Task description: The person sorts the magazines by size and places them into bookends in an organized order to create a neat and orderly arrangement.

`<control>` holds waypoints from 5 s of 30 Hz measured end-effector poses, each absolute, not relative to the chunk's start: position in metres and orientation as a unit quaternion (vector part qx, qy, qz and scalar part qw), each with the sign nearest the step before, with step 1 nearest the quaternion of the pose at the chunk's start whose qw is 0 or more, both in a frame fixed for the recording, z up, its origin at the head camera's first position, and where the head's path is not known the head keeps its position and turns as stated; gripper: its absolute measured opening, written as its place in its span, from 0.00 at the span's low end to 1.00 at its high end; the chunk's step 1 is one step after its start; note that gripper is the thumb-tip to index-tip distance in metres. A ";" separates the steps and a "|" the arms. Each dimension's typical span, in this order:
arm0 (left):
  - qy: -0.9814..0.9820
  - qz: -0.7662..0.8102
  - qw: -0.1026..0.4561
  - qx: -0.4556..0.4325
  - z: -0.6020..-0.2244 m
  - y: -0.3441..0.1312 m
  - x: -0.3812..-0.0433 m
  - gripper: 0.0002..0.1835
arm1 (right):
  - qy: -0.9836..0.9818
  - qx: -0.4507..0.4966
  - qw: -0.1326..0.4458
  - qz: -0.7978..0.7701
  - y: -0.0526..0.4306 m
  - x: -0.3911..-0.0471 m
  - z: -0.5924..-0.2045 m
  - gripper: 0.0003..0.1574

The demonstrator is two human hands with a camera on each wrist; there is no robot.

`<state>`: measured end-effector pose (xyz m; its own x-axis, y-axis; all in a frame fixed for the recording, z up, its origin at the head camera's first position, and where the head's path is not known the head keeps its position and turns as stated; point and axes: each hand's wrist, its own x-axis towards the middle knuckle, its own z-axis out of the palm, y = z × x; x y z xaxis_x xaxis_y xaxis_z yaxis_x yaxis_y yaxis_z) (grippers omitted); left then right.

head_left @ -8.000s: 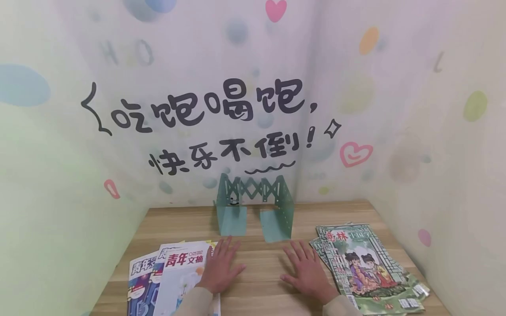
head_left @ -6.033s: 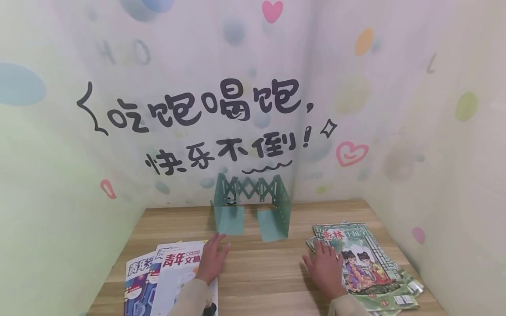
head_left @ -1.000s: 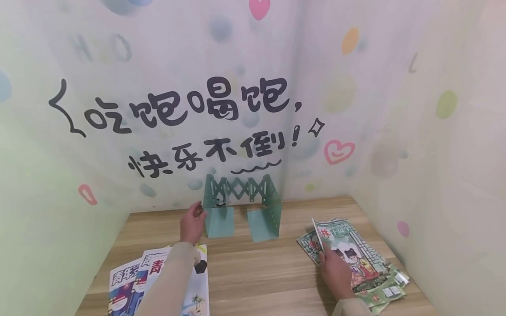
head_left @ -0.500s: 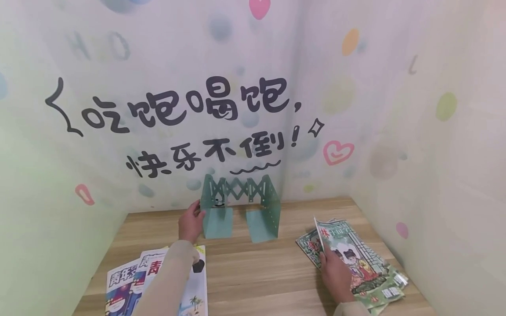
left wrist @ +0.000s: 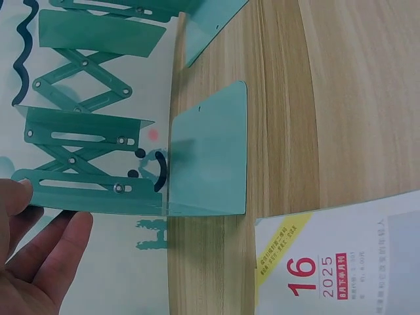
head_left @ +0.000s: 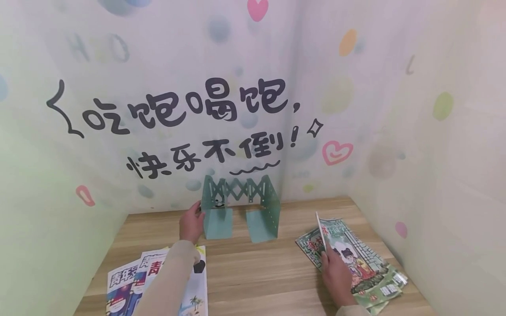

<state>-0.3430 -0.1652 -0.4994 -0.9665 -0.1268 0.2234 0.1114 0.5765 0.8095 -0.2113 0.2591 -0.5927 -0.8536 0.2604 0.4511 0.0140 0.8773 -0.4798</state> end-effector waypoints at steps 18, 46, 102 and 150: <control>-0.887 -0.435 0.153 0.003 -0.502 -0.163 -0.339 0.23 | -0.891 -0.051 0.368 0.261 0.252 -0.205 -0.581 0.25; -0.905 -0.397 0.153 0.002 -0.500 -0.160 -0.334 0.24 | -0.840 -0.025 0.441 0.315 0.228 -0.195 -0.563 0.26; -0.902 -0.397 0.170 0.008 -0.502 -0.157 -0.329 0.24 | -0.772 0.056 0.515 0.368 0.175 -0.169 -0.529 0.31; -0.897 -0.393 0.202 0.001 -0.509 -0.157 -0.333 0.23 | -0.737 0.162 0.538 0.375 0.146 -0.173 -0.513 0.21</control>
<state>-0.3329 -0.1572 -0.5091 -0.9186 -0.1604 0.3611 0.1564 0.6916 0.7052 -0.1734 0.1457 -0.5129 -0.3679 0.1662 0.9149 -0.6424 0.6660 -0.3793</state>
